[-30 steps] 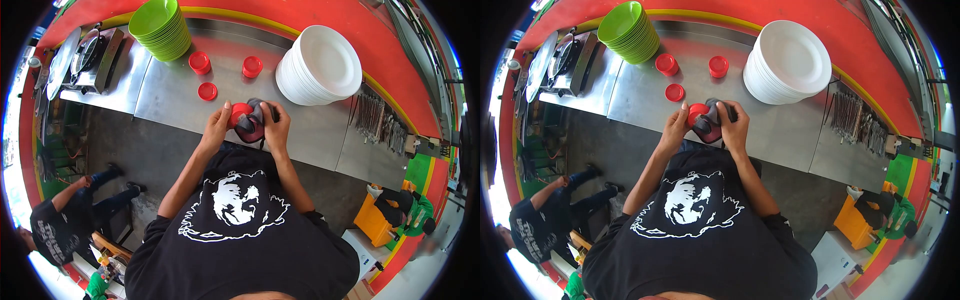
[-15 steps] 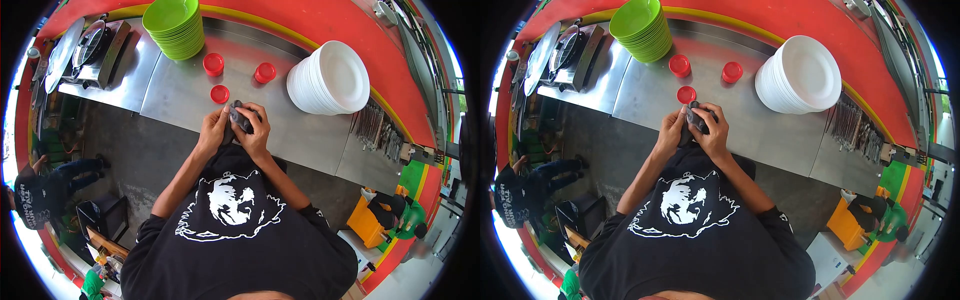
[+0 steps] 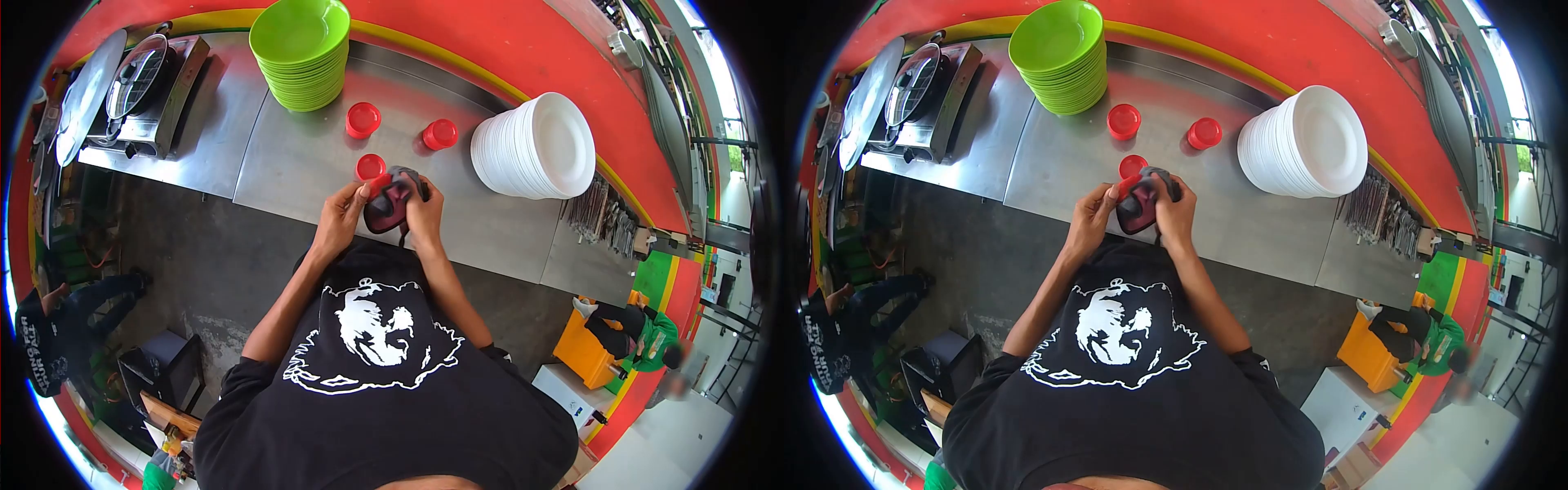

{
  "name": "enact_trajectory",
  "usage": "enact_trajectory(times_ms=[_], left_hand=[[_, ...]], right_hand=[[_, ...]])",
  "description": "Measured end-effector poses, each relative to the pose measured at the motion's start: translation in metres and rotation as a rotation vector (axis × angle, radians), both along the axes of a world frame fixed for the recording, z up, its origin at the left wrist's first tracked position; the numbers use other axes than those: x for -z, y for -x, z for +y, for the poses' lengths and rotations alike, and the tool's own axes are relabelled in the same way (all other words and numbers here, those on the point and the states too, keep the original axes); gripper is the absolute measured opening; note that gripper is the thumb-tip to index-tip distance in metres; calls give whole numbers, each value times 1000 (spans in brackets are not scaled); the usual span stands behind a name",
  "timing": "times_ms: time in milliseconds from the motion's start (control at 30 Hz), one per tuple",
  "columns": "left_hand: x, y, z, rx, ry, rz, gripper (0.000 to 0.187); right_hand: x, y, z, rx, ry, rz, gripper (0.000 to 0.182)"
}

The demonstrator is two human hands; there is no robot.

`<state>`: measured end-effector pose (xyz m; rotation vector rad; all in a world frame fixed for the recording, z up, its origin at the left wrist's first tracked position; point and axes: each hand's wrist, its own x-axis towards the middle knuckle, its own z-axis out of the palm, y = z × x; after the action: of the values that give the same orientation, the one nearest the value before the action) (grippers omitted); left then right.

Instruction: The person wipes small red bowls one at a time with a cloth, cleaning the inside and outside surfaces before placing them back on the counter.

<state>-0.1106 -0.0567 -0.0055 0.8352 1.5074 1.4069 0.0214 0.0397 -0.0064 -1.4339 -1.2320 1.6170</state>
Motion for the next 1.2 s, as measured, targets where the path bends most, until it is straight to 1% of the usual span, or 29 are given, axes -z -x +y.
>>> enact_trajectory(times_ms=[67, 100, 133, 167, 200, 233, 300, 400, 500, 600, 700, 800, 900, 1067, 1200], left_hand=[[2, 17, 1, 27, -128, 75, 34], [3, 26, -1, 90, -117, 71, 33], [2, 37, -3, 155, -107, 65, 31], [1, 47, -5, 220, -98, 58, 30], [-4, 56, -6, 286, -78, 102, 25], [-3, 59, -8, 317, -74, 73, 22], [0, 67, -12, 378, -62, 22, 19], [12, 80, -12, 493, -74, 45, 21], [15, 81, -9, 501, -98, 101, 39], [30, 78, -5, 427, -139, 0, 61], [47, 75, 3, 380, -199, 136, 70], [59, 72, 15, 374, -265, 391, 67], [72, 67, 27, 360, -278, 420, 68], [97, 63, 47, 381, -333, 479, 66], [111, 60, 62, 391, -330, 519, 63]], right_hand=[[-6, 4, 2, -19, 176, 171, 34], [-12, 5, 3, -25, 265, 256, 36], [-22, 2, 5, -118, 266, 165, 43], [-20, 1, 5, -139, 261, 116, 43], [-17, 3, 5, -159, 257, 67, 44], [-12, 3, 5, -181, 252, 21, 45], [-3, 0, 5, -249, 240, -66, 44], [-6, 1, -1, -349, 210, -162, 40], [4, 2, -12, -305, 172, -126, 39], [25, 7, -21, -201, 128, 42, 32], [43, 12, -24, -27, 140, 90, 32], [57, 15, -19, 48, 70, 80, 30], [77, 13, -10, 62, 17, 49, 32], [102, 13, 3, 88, -125, -139, 36], [107, 17, 15, 111, -163, -225, 37]])
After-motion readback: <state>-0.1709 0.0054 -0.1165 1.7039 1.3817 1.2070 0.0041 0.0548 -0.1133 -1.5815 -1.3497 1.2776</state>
